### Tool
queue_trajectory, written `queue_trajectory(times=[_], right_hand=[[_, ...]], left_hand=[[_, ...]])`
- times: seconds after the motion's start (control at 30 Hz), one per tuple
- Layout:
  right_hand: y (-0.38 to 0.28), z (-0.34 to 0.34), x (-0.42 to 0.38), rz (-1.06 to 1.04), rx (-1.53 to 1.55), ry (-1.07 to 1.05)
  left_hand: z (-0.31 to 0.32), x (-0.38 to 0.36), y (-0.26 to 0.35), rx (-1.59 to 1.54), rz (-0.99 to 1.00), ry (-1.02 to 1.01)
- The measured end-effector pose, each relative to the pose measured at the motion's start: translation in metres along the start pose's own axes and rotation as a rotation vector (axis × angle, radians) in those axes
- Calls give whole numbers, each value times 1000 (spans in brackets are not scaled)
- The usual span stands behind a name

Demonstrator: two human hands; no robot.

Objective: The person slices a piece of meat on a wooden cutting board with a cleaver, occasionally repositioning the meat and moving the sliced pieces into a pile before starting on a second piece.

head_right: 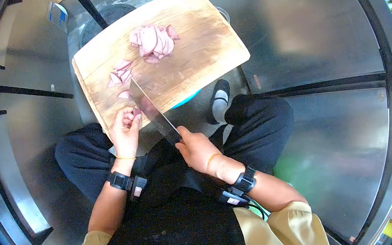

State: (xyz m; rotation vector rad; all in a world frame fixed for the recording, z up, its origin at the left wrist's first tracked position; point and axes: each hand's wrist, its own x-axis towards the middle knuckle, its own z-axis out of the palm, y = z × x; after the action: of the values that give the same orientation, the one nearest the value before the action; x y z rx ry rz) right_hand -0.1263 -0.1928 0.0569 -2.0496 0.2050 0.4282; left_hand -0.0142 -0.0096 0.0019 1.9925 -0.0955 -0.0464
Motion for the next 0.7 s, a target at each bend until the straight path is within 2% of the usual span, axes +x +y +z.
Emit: queue_trajectory(times=[0.07,0.17,0.27,0.43,0.53,0.7], right_hand=[[-2,1,4,1,13,-4],[-3,3,8,6,16,-13],[-4,3,9,6,-21,-14],[-12,-2,9,15,-78,-35],[-11,3,13,-72,-184,10],[-24,-1,17,1,-221,-58]], left_hand=[[-1,0,6,-18,-5,-27],[6,-4,-21,-110,-21,-52],[8,-7,-14,-273,-84,-80],[7,-3,-6,-212,-78,-84],[6,-1,-9,-256,-95,-54],[1,-2,-15,-300,-133,-68]])
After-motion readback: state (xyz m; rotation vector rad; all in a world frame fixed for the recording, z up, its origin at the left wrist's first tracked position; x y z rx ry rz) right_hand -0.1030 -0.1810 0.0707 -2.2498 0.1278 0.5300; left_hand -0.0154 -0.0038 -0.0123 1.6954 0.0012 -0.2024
